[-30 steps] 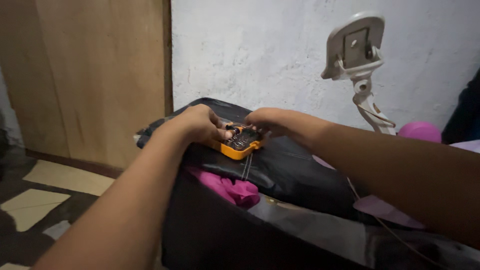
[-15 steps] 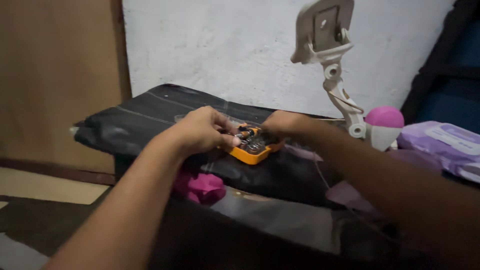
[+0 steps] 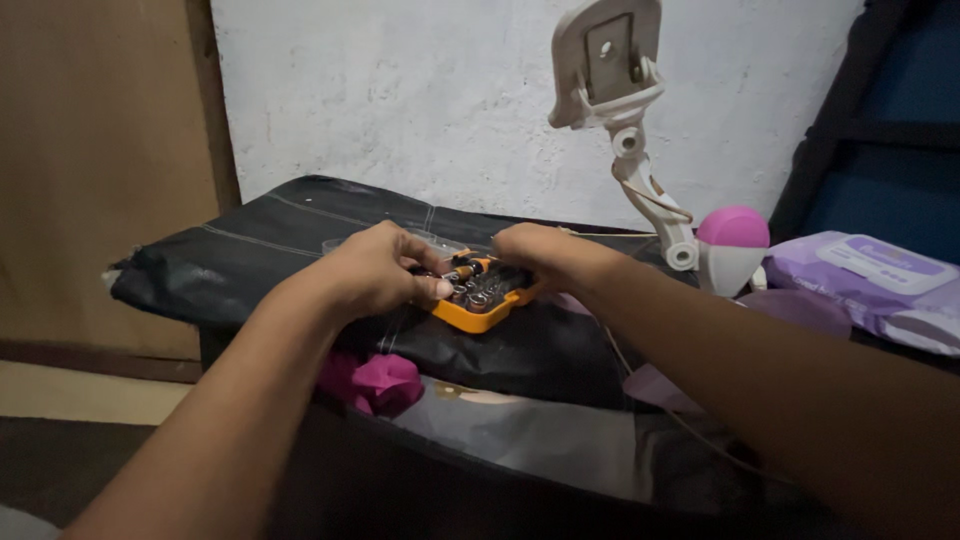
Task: The person disassembles a small pink and white electric fan using a screwdriver. They remove screws from the fan head and base, detach the fan blades, and separate the motor housing from the stand.
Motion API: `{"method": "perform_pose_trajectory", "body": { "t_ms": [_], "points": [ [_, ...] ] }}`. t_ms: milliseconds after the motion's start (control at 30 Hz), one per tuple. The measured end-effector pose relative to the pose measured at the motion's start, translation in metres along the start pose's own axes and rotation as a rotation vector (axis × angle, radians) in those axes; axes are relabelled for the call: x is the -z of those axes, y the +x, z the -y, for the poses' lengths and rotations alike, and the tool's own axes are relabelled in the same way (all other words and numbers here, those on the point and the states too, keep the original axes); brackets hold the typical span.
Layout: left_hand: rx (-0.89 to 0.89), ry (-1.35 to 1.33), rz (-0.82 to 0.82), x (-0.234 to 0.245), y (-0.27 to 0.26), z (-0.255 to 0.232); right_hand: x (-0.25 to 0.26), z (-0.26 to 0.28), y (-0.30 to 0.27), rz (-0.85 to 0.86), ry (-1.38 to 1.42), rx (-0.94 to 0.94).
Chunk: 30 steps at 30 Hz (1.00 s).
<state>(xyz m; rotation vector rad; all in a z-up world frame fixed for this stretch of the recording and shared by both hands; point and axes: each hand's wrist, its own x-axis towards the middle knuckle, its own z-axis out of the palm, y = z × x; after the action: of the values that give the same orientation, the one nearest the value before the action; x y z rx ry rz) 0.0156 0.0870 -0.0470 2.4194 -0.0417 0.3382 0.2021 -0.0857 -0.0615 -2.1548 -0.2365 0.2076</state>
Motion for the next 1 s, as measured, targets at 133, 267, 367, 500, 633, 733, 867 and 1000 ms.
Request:
{"method": "perform_pose_trajectory", "body": {
  "t_ms": [133,267,367,500,633,733,867,1000],
  "points": [
    [0.049,0.009,0.106,0.004,0.011,-0.009,0.013,0.006,-0.017,-0.104,-0.277,-0.111],
    [0.192,0.344,0.136,0.009,0.028,-0.035,0.025,-0.014,-0.02,0.203,0.011,0.143],
    [0.314,0.531,0.214,0.002,0.047,-0.061,0.031,-0.021,-0.012,0.323,0.197,0.145],
    [0.268,0.541,0.248,-0.008,0.058,-0.065,0.029,-0.023,-0.008,0.193,0.128,0.097],
    [0.212,0.506,0.265,-0.012,0.074,-0.05,0.028,-0.021,-0.009,0.195,0.154,0.171],
    [0.219,0.385,0.253,-0.013,0.092,-0.039,0.028,-0.023,-0.011,0.32,0.15,0.244],
    [-0.085,0.62,0.238,-0.01,0.105,-0.04,0.035,-0.023,-0.02,0.236,0.207,0.298],
    [0.115,0.011,0.122,0.009,0.079,-0.049,0.05,-0.012,-0.041,0.278,0.286,0.409]
  ]
}}
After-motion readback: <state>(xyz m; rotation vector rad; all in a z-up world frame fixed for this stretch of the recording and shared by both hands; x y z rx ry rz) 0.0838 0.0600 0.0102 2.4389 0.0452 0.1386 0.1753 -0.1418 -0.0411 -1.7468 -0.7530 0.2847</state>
